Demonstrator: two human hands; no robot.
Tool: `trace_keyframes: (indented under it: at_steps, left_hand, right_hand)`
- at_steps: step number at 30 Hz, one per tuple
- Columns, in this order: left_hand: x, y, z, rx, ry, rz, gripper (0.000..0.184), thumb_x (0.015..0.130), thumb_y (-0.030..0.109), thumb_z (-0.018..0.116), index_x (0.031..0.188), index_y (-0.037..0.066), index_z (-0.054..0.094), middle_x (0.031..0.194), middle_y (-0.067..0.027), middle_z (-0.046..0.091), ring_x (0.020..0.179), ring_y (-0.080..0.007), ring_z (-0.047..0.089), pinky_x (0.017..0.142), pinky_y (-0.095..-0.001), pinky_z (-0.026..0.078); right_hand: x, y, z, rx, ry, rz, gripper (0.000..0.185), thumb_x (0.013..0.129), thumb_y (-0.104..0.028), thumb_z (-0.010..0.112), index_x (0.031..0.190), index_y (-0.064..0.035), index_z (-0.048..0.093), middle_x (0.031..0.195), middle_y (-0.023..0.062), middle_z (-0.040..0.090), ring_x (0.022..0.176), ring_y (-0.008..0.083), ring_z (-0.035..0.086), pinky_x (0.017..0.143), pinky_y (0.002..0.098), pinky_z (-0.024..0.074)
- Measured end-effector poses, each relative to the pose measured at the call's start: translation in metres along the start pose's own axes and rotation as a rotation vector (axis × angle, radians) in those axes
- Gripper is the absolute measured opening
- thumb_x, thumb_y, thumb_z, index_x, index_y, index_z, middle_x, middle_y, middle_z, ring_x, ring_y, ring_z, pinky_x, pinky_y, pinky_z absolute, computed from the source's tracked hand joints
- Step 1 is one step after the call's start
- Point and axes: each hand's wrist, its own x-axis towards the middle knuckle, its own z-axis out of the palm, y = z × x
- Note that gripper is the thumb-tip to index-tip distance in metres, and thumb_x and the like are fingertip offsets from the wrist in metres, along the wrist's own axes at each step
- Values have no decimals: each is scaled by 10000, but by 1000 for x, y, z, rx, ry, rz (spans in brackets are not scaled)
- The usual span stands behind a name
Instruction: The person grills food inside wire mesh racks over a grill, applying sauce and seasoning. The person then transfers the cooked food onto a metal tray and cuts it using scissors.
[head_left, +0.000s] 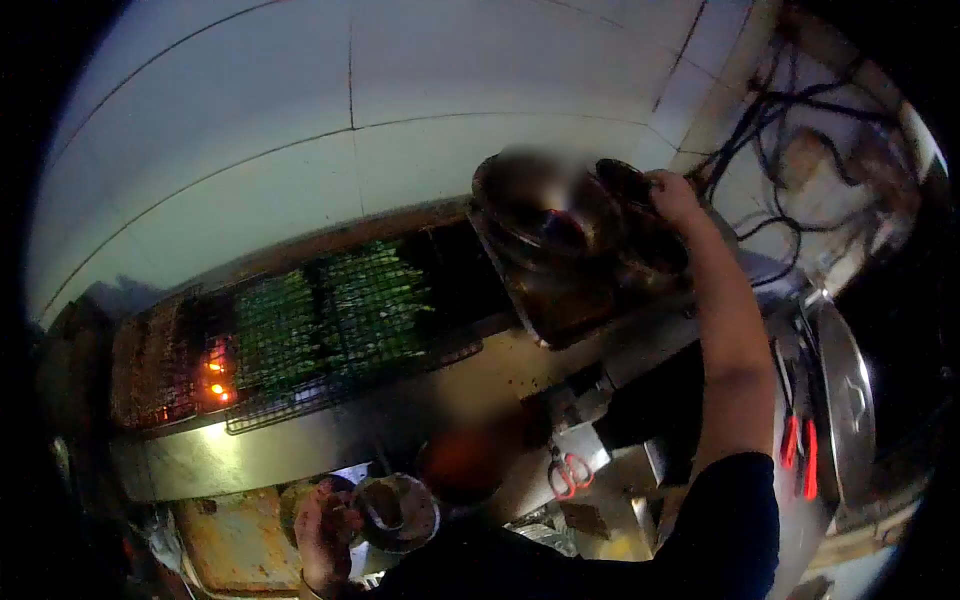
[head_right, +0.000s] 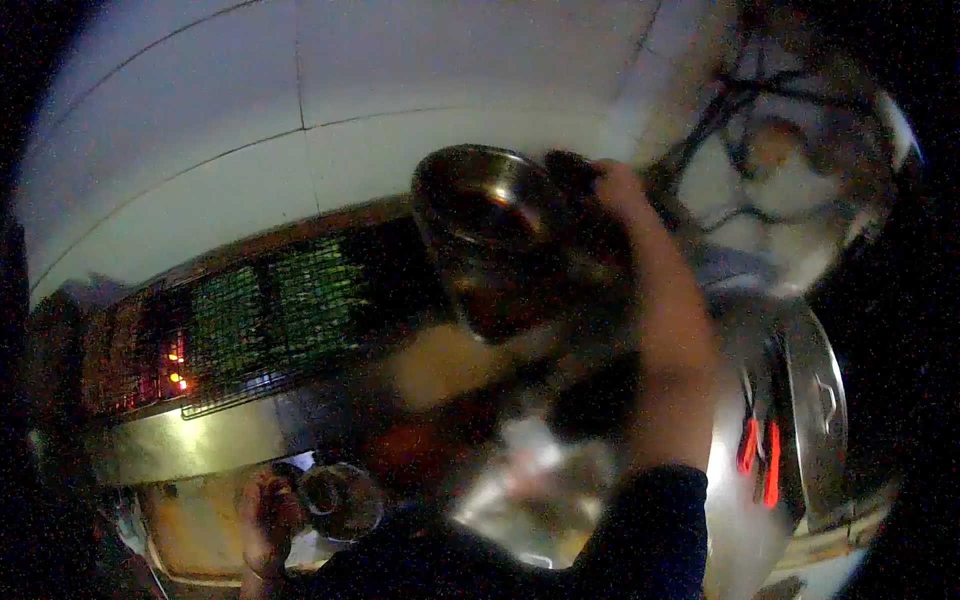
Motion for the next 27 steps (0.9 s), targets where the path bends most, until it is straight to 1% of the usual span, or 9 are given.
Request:
trace_keyframes:
  at_steps: [4,7,10,12,15,16,19,22,27]
  left_hand:
    - [6,-23,70,-167,61,29,463,939,386,485,1290,85,458,1156,-157,563,933,-246,616,696,-374,559]
    - [1,-24,97,-98,146,85,437,945,371,474,1301,118,463,1169,-145,570,913,-248,632,677,-340,557]
    - [4,-21,120,-128,189,92,418,947,354,471,1301,133,475,1161,-141,591,872,-232,648,652,-289,546]
    - [0,-14,117,-68,157,58,411,944,351,476,1294,137,491,1144,-139,613,897,-212,643,635,-253,533]
    - [12,-17,112,-130,42,67,469,921,359,520,1313,108,459,1206,-99,573,1083,-237,555,880,-348,472]
    - [12,-12,119,-62,99,21,485,924,345,518,1327,90,430,1213,-107,561,1109,-243,539,882,-359,470]
    - [18,-12,121,-283,-97,-91,452,929,247,501,1343,98,396,1215,-158,554,1004,-270,605,836,-436,504]
    - [29,-13,116,-371,-247,-167,433,949,250,464,1349,103,388,1211,-158,558,972,-267,615,793,-417,527]
    - [57,-25,79,-699,-649,-279,445,959,278,443,1366,112,372,1163,-143,577,909,-252,624,751,-392,542]
  right_hand:
    - [59,13,52,28,-203,10,484,794,-340,644,1131,5,600,1066,187,640,968,323,614,836,399,469]
    - [85,31,59,-79,-287,-37,553,785,-378,652,1177,4,570,1088,206,627,1026,341,591,869,417,461]
    - [101,65,57,-252,-139,-34,573,791,-424,630,1175,-2,572,1105,220,616,1043,360,580,893,430,453]
    - [108,92,49,-163,-60,52,584,805,-479,577,1152,-9,587,1139,223,603,1063,370,571,915,439,445]
    - [108,124,29,35,3,163,574,837,-496,530,1128,-6,596,1105,211,604,1010,341,577,901,435,430]
    - [103,124,29,88,15,171,546,840,-474,534,1118,-8,598,1081,196,602,984,323,571,876,419,428]
    - [82,126,12,290,131,173,464,849,-409,544,1086,-14,603,1009,153,594,906,268,555,801,370,423]
    - [59,63,1,716,166,136,382,858,-343,555,1054,-20,608,938,109,587,828,214,538,727,322,418]
    - [-5,-147,2,1362,-63,175,246,873,-234,572,1002,-30,617,818,36,575,698,123,510,602,241,410]
